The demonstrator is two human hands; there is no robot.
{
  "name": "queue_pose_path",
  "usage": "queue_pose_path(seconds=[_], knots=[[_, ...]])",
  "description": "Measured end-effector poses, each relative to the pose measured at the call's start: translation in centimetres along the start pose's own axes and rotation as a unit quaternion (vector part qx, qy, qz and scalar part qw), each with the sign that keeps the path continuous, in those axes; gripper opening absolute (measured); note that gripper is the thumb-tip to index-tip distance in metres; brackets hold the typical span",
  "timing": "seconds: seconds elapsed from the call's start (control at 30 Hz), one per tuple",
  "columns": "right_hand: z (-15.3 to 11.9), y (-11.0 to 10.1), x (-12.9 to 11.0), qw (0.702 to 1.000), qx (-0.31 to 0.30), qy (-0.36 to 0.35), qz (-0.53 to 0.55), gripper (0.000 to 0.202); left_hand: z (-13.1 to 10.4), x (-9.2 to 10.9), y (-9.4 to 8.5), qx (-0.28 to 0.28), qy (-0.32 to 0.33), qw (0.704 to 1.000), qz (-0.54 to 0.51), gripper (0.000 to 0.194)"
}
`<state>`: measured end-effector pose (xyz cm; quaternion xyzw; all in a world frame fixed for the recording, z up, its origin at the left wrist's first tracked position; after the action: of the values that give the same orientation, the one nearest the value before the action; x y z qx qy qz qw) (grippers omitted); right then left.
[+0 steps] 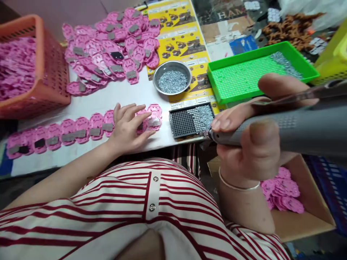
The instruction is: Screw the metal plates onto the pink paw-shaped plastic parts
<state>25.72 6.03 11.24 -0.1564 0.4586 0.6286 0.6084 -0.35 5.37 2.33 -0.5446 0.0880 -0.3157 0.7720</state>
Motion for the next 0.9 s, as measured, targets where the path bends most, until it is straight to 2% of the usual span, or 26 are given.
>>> queue_pose_path(seconds=[0.07, 0.17, 0.27, 0.37, 0.47, 0.63, 0.8, 0.9], knots=[[-0.6, 0.8, 0.5, 1.000, -0.001, 0.004, 0.001, 0.034, -0.9, -0.6, 0.3, -0.014, -0.010, 1.000, 0.019, 0.051], [-1.5, 2.2, 1.5, 0.999, 0.007, 0.038, 0.008, 0.037, -0.4, -1.0, 1.0, -0.051, -0.018, 0.998, 0.022, 0.054], [-1.9, 3.7, 1.9, 0.999, -0.012, 0.045, 0.019, 0.038, 0.9, -1.3, 1.4, -0.082, -0.033, 0.996, 0.010, 0.046], [-1.8, 4.6, 1.8, 0.999, -0.023, 0.038, -0.016, 0.031, 2.0, -1.4, 1.5, -0.093, -0.040, 0.995, -0.007, 0.031], [-1.7, 5.0, 1.9, 0.996, -0.043, 0.050, -0.063, 0.026, 2.4, -1.0, 1.8, -0.095, -0.031, 0.995, -0.022, 0.018], [-2.1, 5.5, 1.7, 0.991, -0.081, 0.023, -0.107, 0.021, 1.8, 0.7, 2.0, -0.087, 0.006, 0.996, -0.033, 0.019], [-2.5, 6.6, 2.0, 0.983, -0.106, 0.101, -0.109, 0.017, 1.3, 2.1, 1.5, -0.079, 0.064, 0.995, -0.003, 0.025], [-2.4, 7.1, 1.6, 0.982, -0.113, 0.102, -0.108, 0.019, 1.3, 2.0, 1.4, -0.083, 0.064, 0.994, -0.006, 0.024]])
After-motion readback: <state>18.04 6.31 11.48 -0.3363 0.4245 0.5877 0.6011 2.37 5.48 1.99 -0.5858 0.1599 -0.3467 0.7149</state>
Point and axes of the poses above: each hand's wrist, its own z-axis towards the middle knuckle, its own y-axis out of the palm, x = y × z, the point moved 6 cm from there along z, towards the middle knuckle, and after that the axes turned 10 degrees about y, right-handed, at the moved point
